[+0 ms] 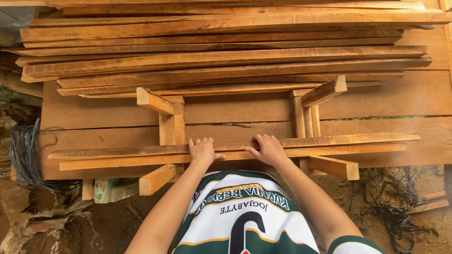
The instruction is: Organize and align wooden slats on a wooden rack in an outdoor workshop environment.
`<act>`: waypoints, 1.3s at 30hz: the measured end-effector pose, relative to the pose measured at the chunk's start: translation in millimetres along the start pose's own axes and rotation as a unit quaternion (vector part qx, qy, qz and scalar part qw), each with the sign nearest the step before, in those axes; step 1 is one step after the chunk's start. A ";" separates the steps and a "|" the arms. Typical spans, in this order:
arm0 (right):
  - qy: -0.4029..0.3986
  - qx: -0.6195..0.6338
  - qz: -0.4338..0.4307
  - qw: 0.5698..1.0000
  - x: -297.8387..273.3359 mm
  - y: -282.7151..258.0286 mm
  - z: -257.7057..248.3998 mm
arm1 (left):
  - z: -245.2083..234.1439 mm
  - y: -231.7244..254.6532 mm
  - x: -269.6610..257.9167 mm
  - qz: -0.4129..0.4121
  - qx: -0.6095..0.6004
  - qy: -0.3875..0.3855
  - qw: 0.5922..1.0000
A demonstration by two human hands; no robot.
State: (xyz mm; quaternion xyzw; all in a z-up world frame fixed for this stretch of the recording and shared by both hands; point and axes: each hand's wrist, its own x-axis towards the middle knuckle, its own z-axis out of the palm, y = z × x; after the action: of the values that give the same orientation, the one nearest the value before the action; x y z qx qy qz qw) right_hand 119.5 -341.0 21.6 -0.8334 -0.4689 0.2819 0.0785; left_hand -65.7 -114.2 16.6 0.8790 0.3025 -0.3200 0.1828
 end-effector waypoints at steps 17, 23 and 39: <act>0.006 -0.114 -0.031 0.993 5.1 -22.2 -3.8 | -3.5 -15.1 1.3 0.030 -0.024 -0.047 0.998; -0.007 -0.094 -0.005 0.996 8.7 -22.3 -3.5 | 5.9 -20.2 7.3 0.043 -0.025 -0.034 0.998; 0.072 -0.030 0.010 0.997 74.6 0.9 -36.4 | -35.5 -14.5 54.5 0.051 -0.091 0.072 0.992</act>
State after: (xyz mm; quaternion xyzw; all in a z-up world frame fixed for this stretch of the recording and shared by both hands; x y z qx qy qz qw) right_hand 169.9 -275.1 21.8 -0.8580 -0.4618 0.2083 0.0843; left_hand -25.7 -62.4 4.0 0.8937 0.2977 -0.2174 0.2557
